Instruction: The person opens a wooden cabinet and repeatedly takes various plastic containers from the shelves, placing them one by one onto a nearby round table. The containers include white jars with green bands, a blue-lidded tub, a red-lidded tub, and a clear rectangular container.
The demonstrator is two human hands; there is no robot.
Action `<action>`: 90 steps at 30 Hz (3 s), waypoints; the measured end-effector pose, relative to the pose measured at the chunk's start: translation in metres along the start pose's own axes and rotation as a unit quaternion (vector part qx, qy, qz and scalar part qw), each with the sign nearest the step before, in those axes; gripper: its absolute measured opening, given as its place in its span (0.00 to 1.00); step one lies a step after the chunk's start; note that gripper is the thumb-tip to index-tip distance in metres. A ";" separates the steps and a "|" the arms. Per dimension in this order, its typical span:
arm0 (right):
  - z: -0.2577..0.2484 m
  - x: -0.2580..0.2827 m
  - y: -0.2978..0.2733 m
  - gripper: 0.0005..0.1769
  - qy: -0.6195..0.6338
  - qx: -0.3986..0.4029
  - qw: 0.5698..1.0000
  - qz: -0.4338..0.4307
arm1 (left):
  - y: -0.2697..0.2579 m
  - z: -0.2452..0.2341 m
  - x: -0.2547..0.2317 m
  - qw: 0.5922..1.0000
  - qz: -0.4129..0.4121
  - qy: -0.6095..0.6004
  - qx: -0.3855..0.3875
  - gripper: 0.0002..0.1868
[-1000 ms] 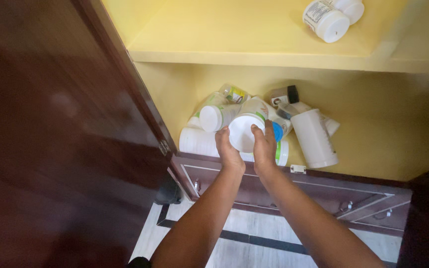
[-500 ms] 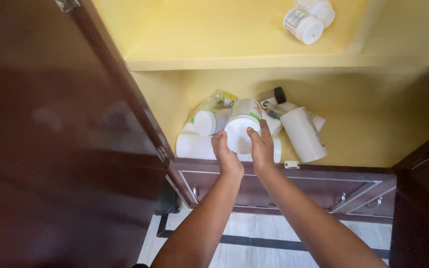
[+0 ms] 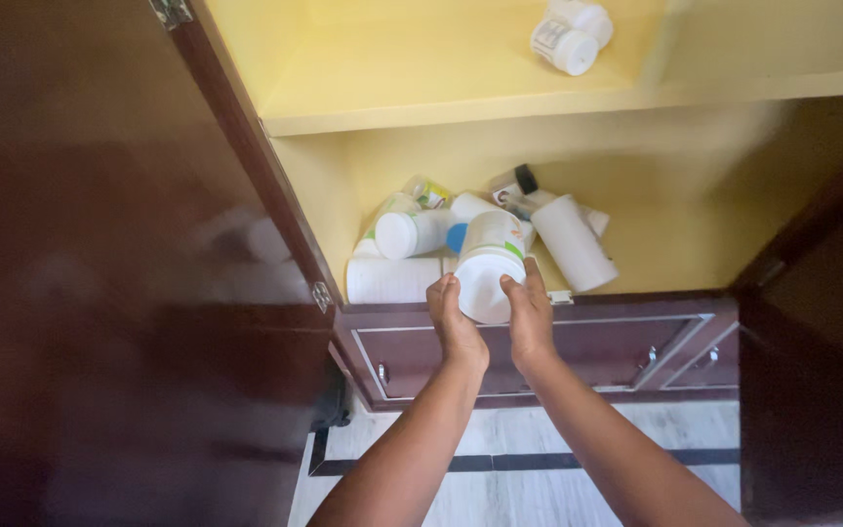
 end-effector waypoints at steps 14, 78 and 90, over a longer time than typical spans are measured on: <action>-0.077 0.003 -0.086 0.43 -0.014 -0.085 0.996 -0.014 | -0.087 -0.014 0.037 0.996 -0.048 0.035 0.061 0.19; -0.414 0.167 -0.791 0.41 0.039 -0.740 0.664 -0.097 | -0.826 -0.008 0.004 0.541 -0.595 0.287 0.520 0.33; -0.355 0.154 -0.867 0.26 0.105 -0.802 0.568 -0.152 | -0.847 -0.053 -0.044 0.443 -0.610 0.302 0.584 0.36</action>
Point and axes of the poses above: each hand's wrist, its own y-axis towards the middle knuckle, its own z-axis out of the palm, x = y × z, the point moved 5 cm from there along y, towards the middle knuckle
